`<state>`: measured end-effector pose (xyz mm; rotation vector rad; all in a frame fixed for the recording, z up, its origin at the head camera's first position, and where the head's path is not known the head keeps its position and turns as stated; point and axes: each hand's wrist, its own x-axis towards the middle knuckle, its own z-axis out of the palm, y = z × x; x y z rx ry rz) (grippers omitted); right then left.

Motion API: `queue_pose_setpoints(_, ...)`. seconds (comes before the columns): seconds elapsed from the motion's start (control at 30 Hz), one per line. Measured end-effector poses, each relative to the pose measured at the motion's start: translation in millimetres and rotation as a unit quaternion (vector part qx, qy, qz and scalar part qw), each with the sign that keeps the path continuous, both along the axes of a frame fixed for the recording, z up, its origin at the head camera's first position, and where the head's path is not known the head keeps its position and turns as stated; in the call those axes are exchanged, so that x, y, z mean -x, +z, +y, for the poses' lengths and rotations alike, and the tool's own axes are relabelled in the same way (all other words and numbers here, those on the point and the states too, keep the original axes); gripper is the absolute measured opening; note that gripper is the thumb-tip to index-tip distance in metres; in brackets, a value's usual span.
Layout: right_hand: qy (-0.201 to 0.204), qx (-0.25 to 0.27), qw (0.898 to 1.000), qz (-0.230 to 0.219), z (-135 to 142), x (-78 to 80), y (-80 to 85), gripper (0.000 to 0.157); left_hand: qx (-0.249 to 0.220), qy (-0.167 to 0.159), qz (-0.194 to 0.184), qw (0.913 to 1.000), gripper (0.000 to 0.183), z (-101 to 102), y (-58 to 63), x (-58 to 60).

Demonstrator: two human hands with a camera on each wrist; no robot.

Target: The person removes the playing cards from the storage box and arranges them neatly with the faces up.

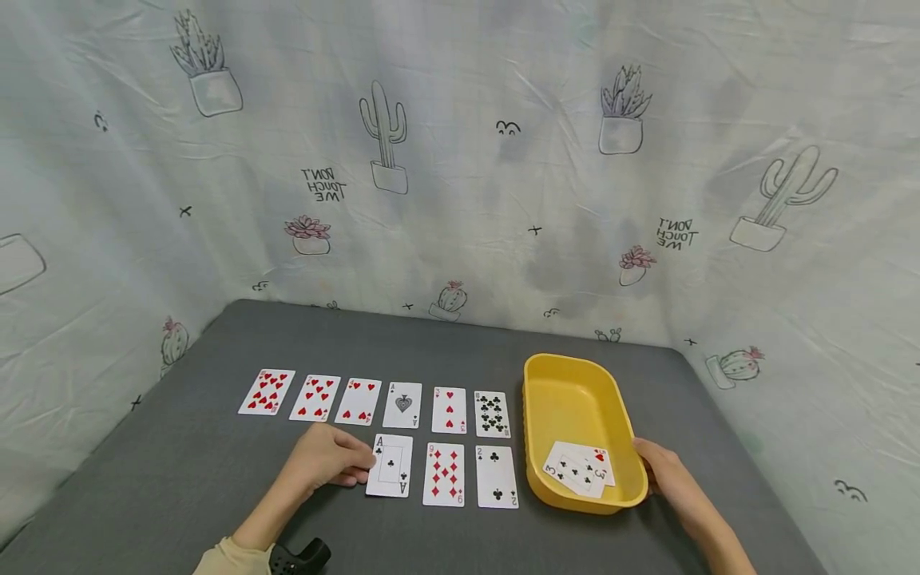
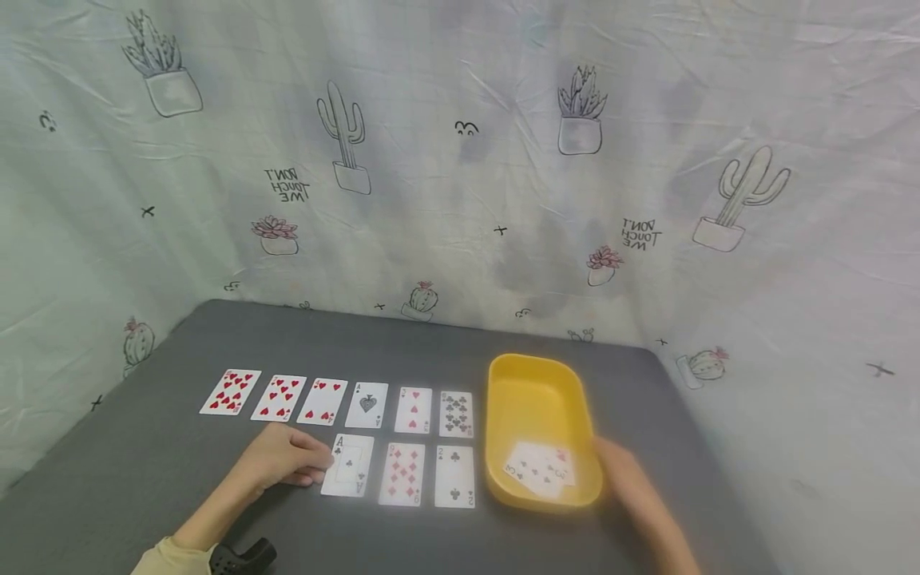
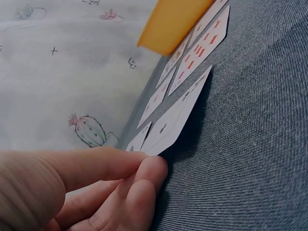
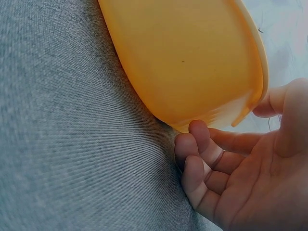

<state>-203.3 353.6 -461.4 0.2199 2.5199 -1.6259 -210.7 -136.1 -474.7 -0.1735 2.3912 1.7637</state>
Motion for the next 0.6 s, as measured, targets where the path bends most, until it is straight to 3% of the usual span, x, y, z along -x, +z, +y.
queue_pose_setpoints(0.6, 0.006, 0.005, 1.0, 0.002, 2.1, -0.1, -2.3, 0.051, 0.047, 0.002, 0.008, 0.9988, 0.01, 1.8, 4.0, -3.1)
